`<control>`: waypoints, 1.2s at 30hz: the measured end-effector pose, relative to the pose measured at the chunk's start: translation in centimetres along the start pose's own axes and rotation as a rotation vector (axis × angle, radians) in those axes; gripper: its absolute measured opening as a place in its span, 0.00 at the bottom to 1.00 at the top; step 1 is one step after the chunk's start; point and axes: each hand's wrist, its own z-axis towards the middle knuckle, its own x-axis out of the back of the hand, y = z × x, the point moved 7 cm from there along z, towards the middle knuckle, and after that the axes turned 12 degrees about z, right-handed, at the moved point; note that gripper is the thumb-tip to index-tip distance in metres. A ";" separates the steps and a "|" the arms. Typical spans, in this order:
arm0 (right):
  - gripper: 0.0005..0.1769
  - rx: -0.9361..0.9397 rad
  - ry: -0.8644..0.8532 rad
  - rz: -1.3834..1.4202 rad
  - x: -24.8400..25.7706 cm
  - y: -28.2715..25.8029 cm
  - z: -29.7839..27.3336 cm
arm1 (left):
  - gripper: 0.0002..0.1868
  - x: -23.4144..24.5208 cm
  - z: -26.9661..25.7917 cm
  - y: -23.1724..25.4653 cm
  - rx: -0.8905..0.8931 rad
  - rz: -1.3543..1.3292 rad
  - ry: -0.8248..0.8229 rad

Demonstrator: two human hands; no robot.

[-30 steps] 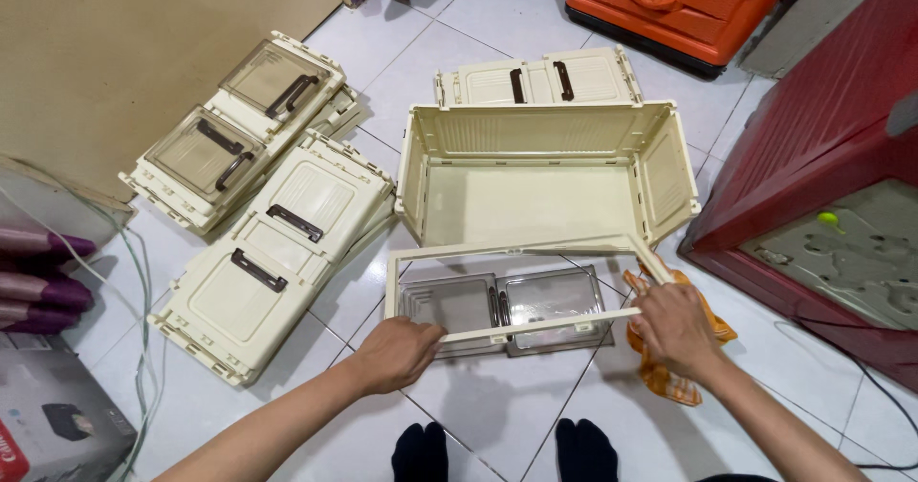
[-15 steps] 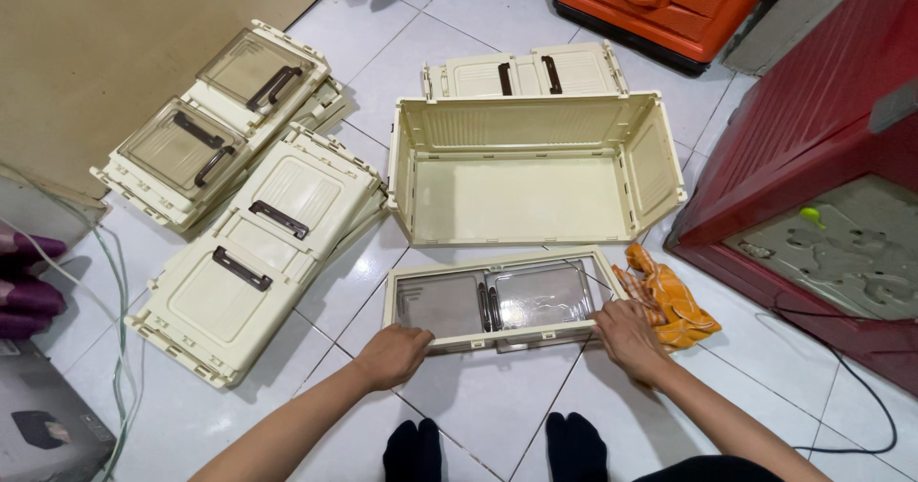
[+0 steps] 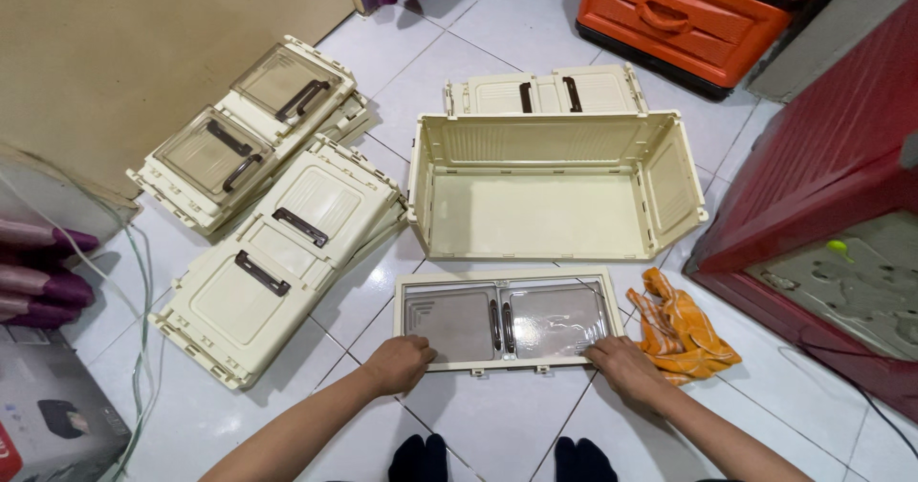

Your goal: The person assembles a beige plastic storage box by inserting side panels and securing them with latches, then folds the box flat and wipes its surface with an orange cloth. The person handles multiple similar boxes on a tiled floor.

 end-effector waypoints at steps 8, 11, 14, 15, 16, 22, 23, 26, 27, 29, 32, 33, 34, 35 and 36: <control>0.13 0.094 -0.165 -0.226 3.8 -1.6 5.1 | 0.11 15.4 4.6 -0.2 -0.110 0.154 0.709; 0.10 0.147 -0.090 -0.278 7.9 -2.7 9.3 | 0.10 20.4 7.3 -2.0 -0.024 0.289 0.883; 0.10 0.224 0.043 -0.254 12.4 -5.2 13.9 | 0.17 24.1 10.6 -5.7 0.161 0.269 0.922; 0.11 0.252 0.085 -0.242 14.0 -6.1 15.4 | 0.21 24.8 11.8 -7.4 0.255 0.218 0.885; 0.11 0.293 0.112 -0.279 15.4 -7.3 17.4 | 0.25 25.2 12.9 -9.1 0.348 0.165 0.848; 0.11 0.367 0.310 -0.298 22.4 -12.8 27.4 | 0.36 22.8 19.1 -17.4 0.697 -0.203 0.633; 0.12 0.337 0.344 -0.280 23.2 -13.2 29.0 | 0.37 22.2 19.7 -18.1 0.704 -0.189 0.616; 0.21 0.326 0.464 -0.181 24.8 -14.1 33.2 | 0.39 20.7 20.8 -19.5 0.716 -0.200 0.557; 0.23 0.334 0.481 -0.159 24.9 -14.0 34.4 | 0.40 20.3 21.0 -19.8 0.714 -0.238 0.532; 0.29 0.347 0.512 -0.111 24.6 -13.6 36.8 | 0.41 19.7 21.1 -20.2 0.721 -0.272 0.462; 0.37 0.306 0.492 -0.071 23.6 -12.0 39.3 | 0.40 19.6 20.8 -20.1 0.744 -0.251 0.352; 0.39 0.311 0.492 -0.063 23.2 -11.7 39.8 | 0.40 19.7 20.7 -20.0 0.749 -0.238 0.331; 0.41 0.317 0.493 -0.055 23.1 -11.5 40.1 | 0.41 19.9 20.5 -19.8 0.755 -0.225 0.310; 0.43 0.322 0.494 -0.046 22.9 -11.5 40.3 | 0.41 20.1 20.5 -19.7 0.751 -0.214 0.298; 0.44 0.236 0.428 -0.058 22.3 -11.1 40.9 | 0.41 20.3 20.4 -19.5 0.747 -0.204 0.285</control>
